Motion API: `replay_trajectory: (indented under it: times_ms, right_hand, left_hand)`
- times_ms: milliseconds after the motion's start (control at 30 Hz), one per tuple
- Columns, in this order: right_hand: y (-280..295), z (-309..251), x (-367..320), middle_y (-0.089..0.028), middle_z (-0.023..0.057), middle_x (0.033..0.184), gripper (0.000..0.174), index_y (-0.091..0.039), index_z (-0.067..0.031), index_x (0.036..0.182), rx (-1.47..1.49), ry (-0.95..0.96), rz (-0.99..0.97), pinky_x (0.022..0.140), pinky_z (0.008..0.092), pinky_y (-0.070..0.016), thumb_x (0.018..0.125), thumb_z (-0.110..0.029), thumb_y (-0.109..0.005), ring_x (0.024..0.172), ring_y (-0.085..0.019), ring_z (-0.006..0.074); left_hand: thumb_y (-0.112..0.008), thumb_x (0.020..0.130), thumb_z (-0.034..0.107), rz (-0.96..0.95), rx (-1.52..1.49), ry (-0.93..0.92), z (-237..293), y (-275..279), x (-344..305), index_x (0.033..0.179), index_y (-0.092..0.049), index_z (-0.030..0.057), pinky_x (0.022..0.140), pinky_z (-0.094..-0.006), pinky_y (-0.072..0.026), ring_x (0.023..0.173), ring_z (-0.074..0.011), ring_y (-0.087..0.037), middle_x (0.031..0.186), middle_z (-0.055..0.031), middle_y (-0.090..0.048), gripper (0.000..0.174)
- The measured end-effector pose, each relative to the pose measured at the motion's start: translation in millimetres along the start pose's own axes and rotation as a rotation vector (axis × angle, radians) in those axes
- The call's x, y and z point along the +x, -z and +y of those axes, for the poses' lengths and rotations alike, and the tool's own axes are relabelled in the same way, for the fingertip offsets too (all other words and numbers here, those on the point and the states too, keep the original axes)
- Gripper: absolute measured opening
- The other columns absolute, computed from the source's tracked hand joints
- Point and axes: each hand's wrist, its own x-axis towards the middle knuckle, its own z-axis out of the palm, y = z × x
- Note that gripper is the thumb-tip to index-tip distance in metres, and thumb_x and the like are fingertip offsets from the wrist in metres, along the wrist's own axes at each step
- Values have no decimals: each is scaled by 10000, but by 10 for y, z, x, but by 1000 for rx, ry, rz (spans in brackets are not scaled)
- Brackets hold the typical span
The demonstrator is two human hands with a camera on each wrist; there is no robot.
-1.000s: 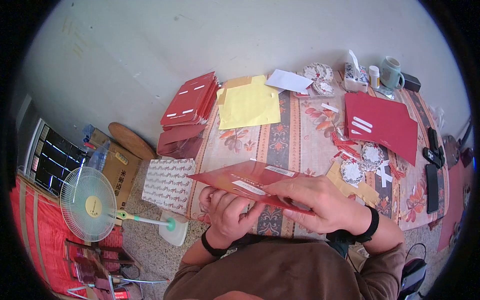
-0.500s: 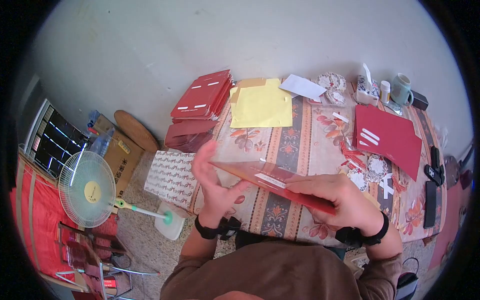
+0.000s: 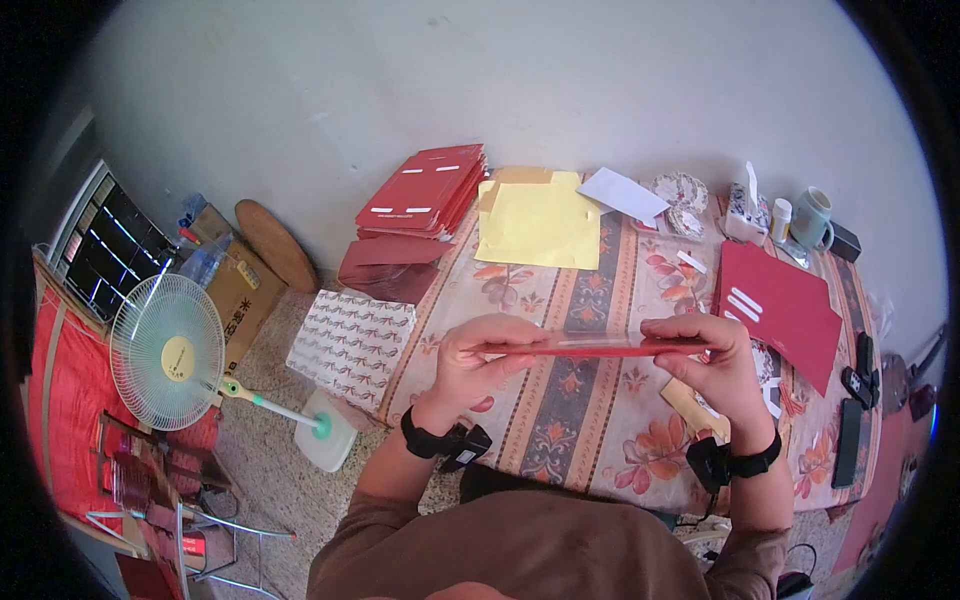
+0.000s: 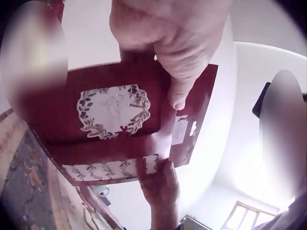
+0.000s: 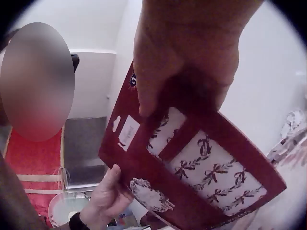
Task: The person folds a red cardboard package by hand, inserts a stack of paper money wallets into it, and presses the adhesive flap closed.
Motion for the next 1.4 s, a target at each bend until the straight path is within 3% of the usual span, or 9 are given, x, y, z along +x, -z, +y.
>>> replay_trajectory:
  times_ms: [100,167,300,433,600,767,1000,1267,1400]
  right_hand:
    - [14,264,30,-701,104,1014,283,-664,8,1051,48,47,78,839,270,-500,779,-16,-735,925,-658,151]
    - [52,404,57,-684,80,1033,300,-619,4,1083,47,148,171,841,269,-492,808,-45,-731,936,-636,132]
    - [-67,219,123,-657,47,1065,310,-584,-10,1126,192,2,205,857,276,-490,848,-71,-705,967,-611,114]
    - [-219,266,191,-654,47,1084,335,-569,-4,1169,129,47,185,856,268,-494,860,-57,-686,974,-600,93]
    - [-263,197,156,-680,42,1023,302,-594,12,1134,197,48,157,804,265,-514,857,-60,-691,913,-618,91]
    - [-297,134,153,-680,49,1039,290,-594,13,1141,223,62,163,809,263,-509,874,-72,-668,910,-618,88]
    - [-319,153,187,-687,48,1007,219,-629,20,1106,362,-42,227,801,253,-497,918,-75,-566,902,-615,85]
    - [-300,188,184,-686,49,986,210,-645,13,1083,384,-32,243,800,256,-501,893,-31,-565,871,-623,95]
    - [-304,207,185,-686,46,979,211,-648,5,1080,398,-27,255,795,260,-504,889,-21,-562,863,-625,94]
  left_hand:
    - [-758,785,27,81,212,-126,-37,-10,74,1010,-623,3,712,-252,-534,895,-139,-666,976,-104,-684,264]
    - [-765,790,59,161,186,-108,42,-78,100,1022,-604,-5,707,-261,-531,879,-143,-669,969,-113,-685,289]
    - [-779,797,129,294,150,-99,-13,-61,224,1050,-553,-27,720,-296,-529,845,-170,-674,965,-143,-682,373]
    - [-761,809,120,385,97,-46,-281,-38,221,1117,-527,-23,768,-300,-524,899,-151,-653,1002,-120,-675,412]
    - [-645,848,75,363,114,-33,-38,-92,174,1181,-507,-34,850,-296,-497,971,-159,-614,1090,-106,-632,377]
    - [-495,860,130,442,-242,245,174,-162,275,1164,-533,-37,927,-310,-432,1018,-177,-573,1104,-102,-608,348]
    - [-504,807,65,474,-303,334,286,-185,286,1154,-542,-32,944,-335,-442,1021,-196,-596,1115,-116,-619,362]
    - [-506,764,23,505,-354,327,245,-125,270,1072,-585,-27,912,-325,-461,975,-179,-606,1052,-97,-641,321]
    - [-482,823,2,463,-328,197,91,-91,261,1105,-567,-41,860,-274,-465,937,-134,-596,1036,-90,-635,297]
